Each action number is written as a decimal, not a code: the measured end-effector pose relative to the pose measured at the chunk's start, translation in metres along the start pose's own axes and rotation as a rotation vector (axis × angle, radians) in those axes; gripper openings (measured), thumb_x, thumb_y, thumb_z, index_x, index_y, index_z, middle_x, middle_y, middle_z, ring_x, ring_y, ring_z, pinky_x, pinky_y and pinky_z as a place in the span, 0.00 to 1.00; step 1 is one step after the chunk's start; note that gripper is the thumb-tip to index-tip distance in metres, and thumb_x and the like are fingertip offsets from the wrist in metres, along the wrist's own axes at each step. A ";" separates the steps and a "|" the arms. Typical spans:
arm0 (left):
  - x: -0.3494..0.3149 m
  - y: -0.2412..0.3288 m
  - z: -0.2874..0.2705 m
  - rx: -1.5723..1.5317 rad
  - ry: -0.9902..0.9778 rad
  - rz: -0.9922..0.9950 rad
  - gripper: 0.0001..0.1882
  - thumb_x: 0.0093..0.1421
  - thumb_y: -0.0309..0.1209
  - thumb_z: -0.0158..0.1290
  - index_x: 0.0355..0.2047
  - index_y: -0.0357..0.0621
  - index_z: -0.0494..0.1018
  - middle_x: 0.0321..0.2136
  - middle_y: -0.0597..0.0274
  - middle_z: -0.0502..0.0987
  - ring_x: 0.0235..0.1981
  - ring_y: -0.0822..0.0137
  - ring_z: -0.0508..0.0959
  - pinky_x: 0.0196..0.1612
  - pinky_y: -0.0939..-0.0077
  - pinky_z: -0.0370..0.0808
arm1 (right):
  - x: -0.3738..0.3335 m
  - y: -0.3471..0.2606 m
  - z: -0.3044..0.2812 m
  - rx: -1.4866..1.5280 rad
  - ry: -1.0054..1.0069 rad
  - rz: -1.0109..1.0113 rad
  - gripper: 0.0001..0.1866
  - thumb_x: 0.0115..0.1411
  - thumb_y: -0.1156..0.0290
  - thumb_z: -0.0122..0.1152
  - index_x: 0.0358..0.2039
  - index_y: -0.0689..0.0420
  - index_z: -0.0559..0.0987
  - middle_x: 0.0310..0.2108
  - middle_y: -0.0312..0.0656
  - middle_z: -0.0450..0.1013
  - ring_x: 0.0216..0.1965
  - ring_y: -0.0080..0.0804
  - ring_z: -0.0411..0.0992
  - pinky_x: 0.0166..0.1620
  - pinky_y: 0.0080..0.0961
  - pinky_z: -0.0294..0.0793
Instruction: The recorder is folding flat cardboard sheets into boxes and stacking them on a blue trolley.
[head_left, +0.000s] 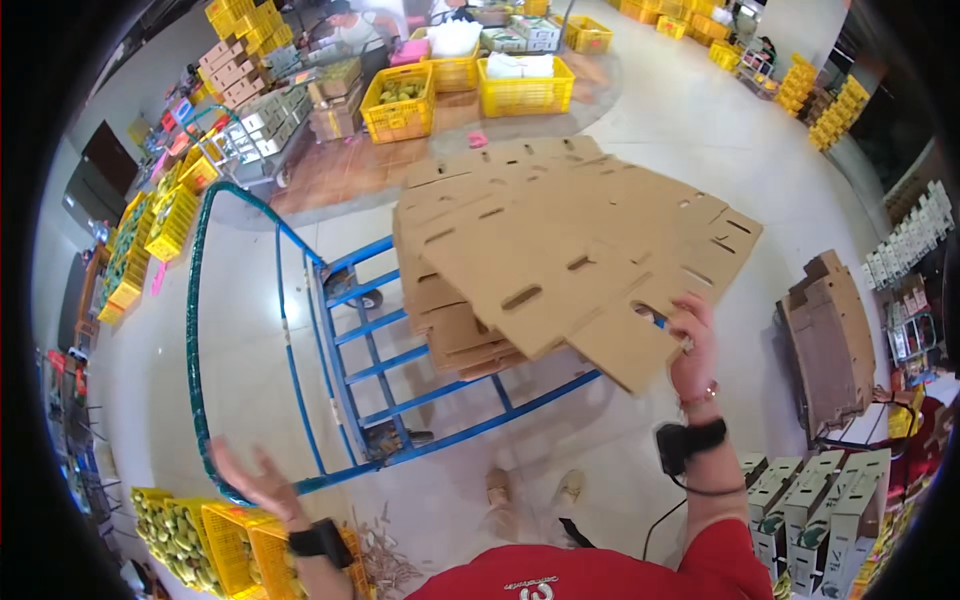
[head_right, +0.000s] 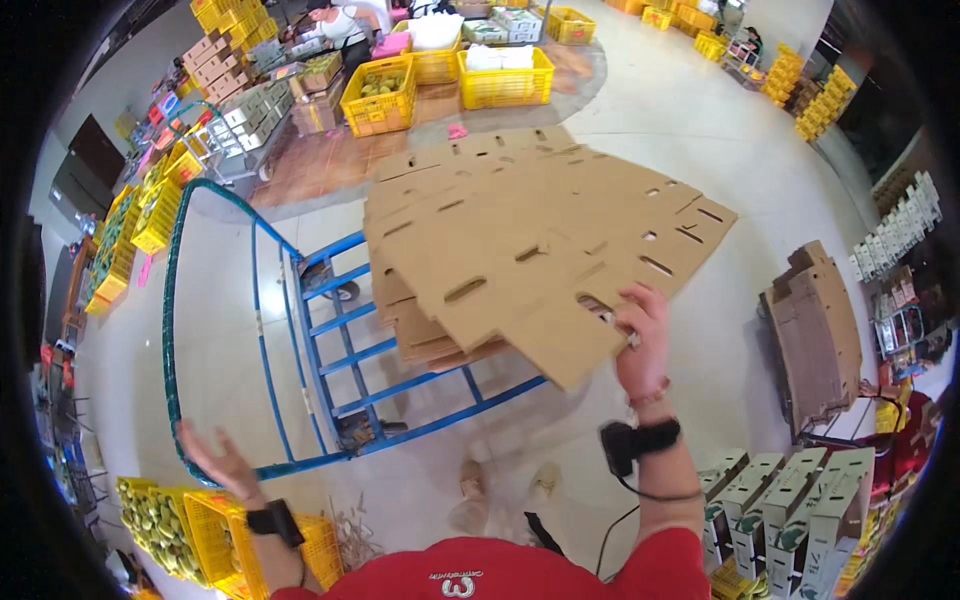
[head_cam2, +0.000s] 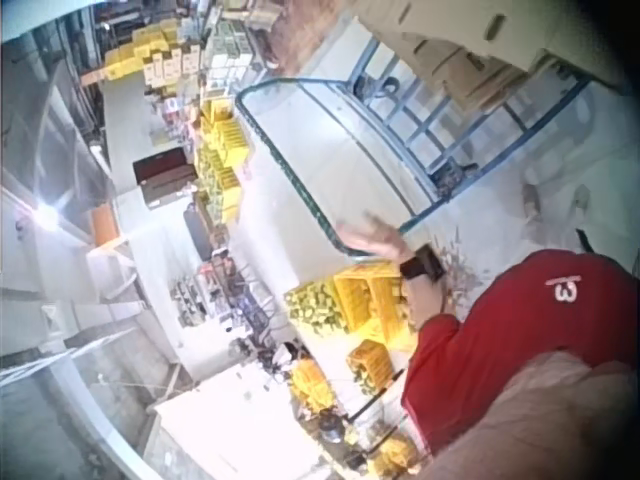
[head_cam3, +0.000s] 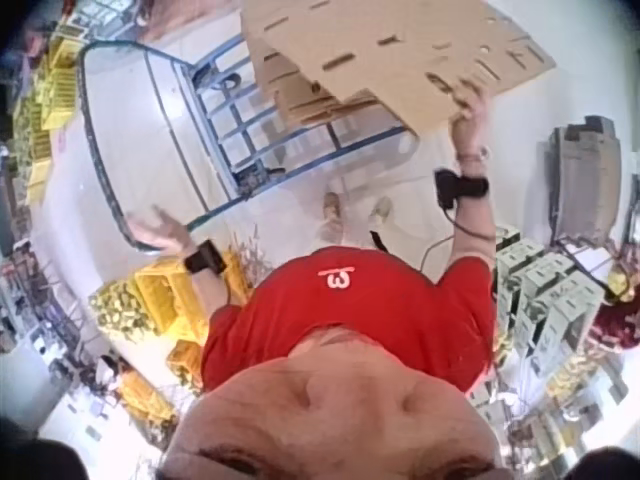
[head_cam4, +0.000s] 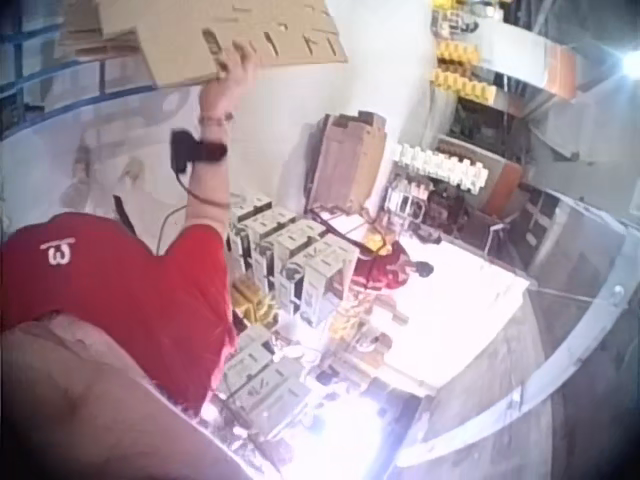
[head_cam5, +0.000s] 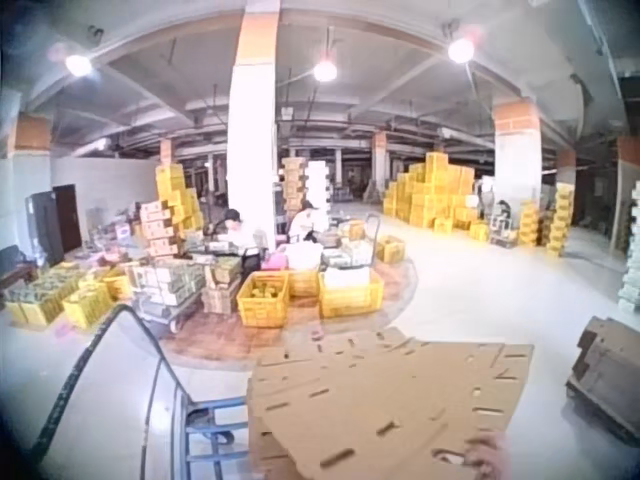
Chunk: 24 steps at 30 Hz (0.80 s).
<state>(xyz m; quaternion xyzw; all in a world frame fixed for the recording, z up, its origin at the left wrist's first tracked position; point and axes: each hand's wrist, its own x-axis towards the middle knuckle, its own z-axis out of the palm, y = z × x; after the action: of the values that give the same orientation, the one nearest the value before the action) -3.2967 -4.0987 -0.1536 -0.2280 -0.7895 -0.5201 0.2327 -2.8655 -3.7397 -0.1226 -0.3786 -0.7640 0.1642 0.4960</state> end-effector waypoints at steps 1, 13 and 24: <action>-0.034 -0.022 0.023 -0.617 -0.035 -0.374 0.29 0.55 0.35 0.50 0.56 0.43 0.55 0.56 0.52 0.55 0.57 0.56 0.57 0.58 0.68 0.55 | -0.006 -0.010 -0.034 0.035 -0.058 -0.003 0.07 0.39 0.82 0.54 0.18 0.56 0.69 0.37 0.46 0.69 0.46 0.48 0.63 0.52 0.40 0.57; -0.102 0.072 0.206 -1.052 -1.132 -1.197 0.19 0.55 0.33 0.46 0.46 0.40 0.65 0.42 0.57 0.72 0.44 0.59 0.71 0.47 0.64 0.68 | -0.196 0.055 -0.239 0.880 0.341 0.996 0.10 0.55 0.68 0.50 0.36 0.59 0.73 0.57 0.52 0.54 0.57 0.39 0.55 0.53 0.29 0.60; -0.154 0.109 0.148 -0.838 -0.963 -1.051 0.11 0.58 0.34 0.47 0.40 0.45 0.68 0.31 0.63 0.75 0.31 0.69 0.75 0.34 0.72 0.71 | -0.168 0.186 -0.209 0.438 -0.168 1.044 0.07 0.53 0.69 0.55 0.27 0.59 0.72 0.18 0.31 0.67 0.19 0.17 0.62 0.23 0.15 0.61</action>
<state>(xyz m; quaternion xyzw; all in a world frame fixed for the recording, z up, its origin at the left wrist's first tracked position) -3.1292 -3.9409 -0.2199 -0.0947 -0.5471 -0.6576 -0.5091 -2.5669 -3.7676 -0.2513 -0.5798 -0.4604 0.5715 0.3538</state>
